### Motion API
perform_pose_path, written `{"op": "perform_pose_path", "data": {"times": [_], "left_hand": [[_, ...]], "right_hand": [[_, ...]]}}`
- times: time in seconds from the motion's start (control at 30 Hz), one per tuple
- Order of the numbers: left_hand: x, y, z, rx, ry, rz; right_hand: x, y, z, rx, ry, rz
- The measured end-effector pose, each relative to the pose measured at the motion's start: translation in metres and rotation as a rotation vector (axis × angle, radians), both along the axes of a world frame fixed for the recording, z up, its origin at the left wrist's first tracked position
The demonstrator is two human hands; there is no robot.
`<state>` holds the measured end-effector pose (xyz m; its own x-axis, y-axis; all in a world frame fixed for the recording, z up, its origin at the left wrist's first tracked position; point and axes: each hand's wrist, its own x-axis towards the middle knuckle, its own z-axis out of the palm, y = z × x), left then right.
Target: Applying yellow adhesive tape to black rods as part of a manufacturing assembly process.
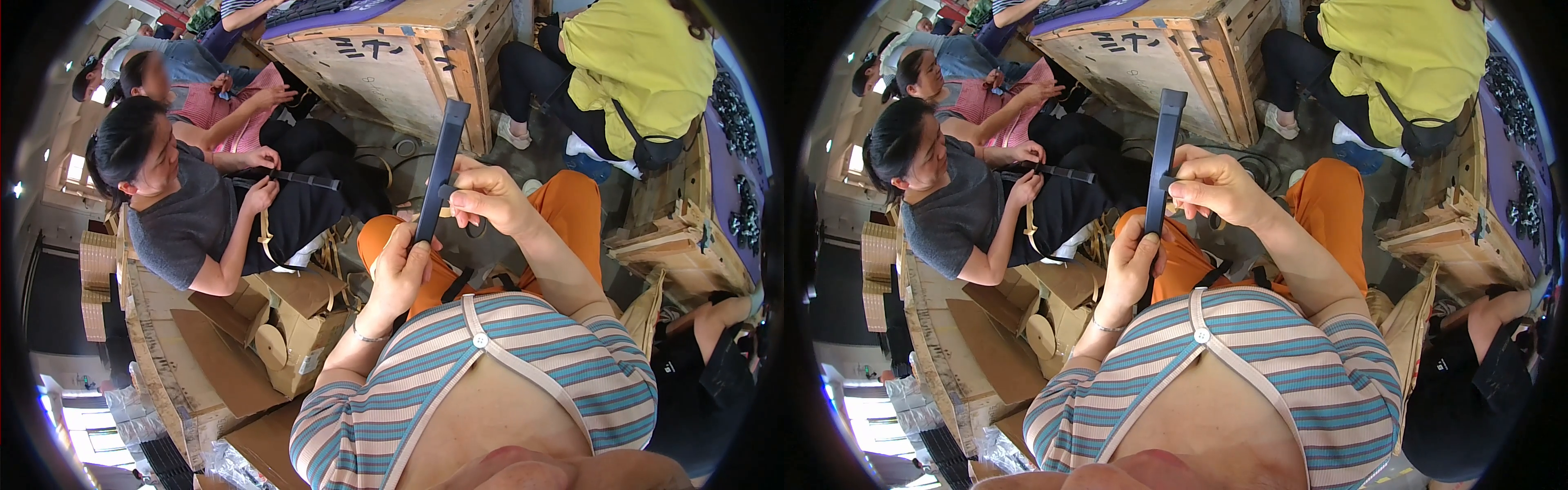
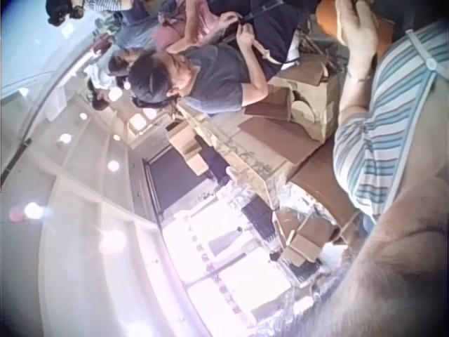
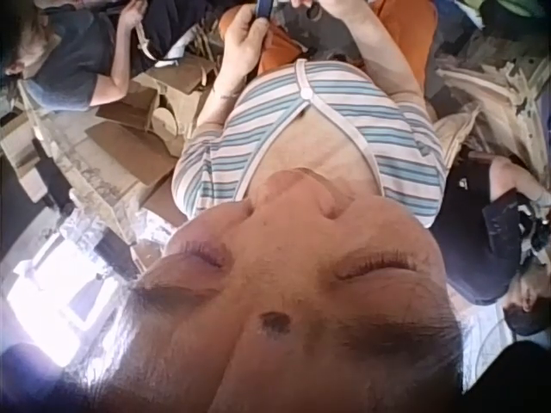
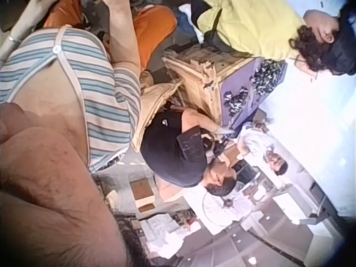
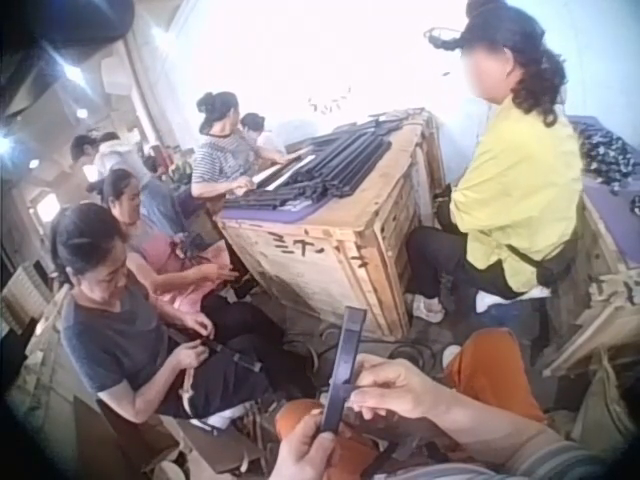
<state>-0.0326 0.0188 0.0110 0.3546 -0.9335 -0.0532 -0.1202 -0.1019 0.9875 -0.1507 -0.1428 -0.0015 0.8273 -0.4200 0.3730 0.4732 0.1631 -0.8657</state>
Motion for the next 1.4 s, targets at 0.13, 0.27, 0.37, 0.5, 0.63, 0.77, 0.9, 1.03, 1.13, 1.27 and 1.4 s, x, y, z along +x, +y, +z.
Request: {"op": "perform_pose_path", "data": {"times": [0.13, 0.27, 0.37, 0.5, 0.63, 0.77, 0.9, 1.03, 1.13, 1.27, 1.4], "left_hand": [[-0.001, 0.000, 0.001, 0.013, 0.079, -0.015], [-0.001, 0.000, 0.002, -0.006, 0.097, -0.021], [-0.001, 0.000, 0.001, -0.021, 0.130, -0.034], [0.000, 0.003, 0.000, -0.020, 0.105, -0.049], [0.000, 0.002, 0.000, -0.004, 0.130, -0.026], [0.002, -0.001, -0.002, 0.033, 0.093, 0.006], [0.002, 0.000, 0.001, -0.010, 0.089, 0.036], [0.002, 0.001, -0.007, -0.078, -0.251, 0.150], [0.002, -0.003, -0.003, -0.140, -0.463, 0.148], [0.002, -0.001, 0.002, -0.154, -0.510, 0.200], [0.004, 0.002, -0.019, -0.147, -0.504, 0.251]], "right_hand": [[0.001, 0.000, 0.000, 0.000, 0.035, -0.014], [0.001, 0.002, 0.000, 0.009, 0.053, -0.006], [0.004, 0.003, -0.002, 0.007, 0.033, -0.020], [0.004, 0.007, 0.003, 0.031, 0.051, -0.050], [0.010, 0.008, -0.005, 0.089, 0.018, -0.075], [0.014, 0.011, 0.000, 0.096, 0.096, -0.126], [0.017, 0.012, 0.009, 0.004, 0.147, -0.183], [0.021, 0.015, 0.011, -0.093, 0.255, -0.282], [0.023, 0.017, 0.010, -0.145, 0.204, -0.367], [0.029, 0.021, 0.013, -0.081, 0.174, -0.320], [0.033, 0.029, 0.013, -0.103, 0.185, -0.310]]}}
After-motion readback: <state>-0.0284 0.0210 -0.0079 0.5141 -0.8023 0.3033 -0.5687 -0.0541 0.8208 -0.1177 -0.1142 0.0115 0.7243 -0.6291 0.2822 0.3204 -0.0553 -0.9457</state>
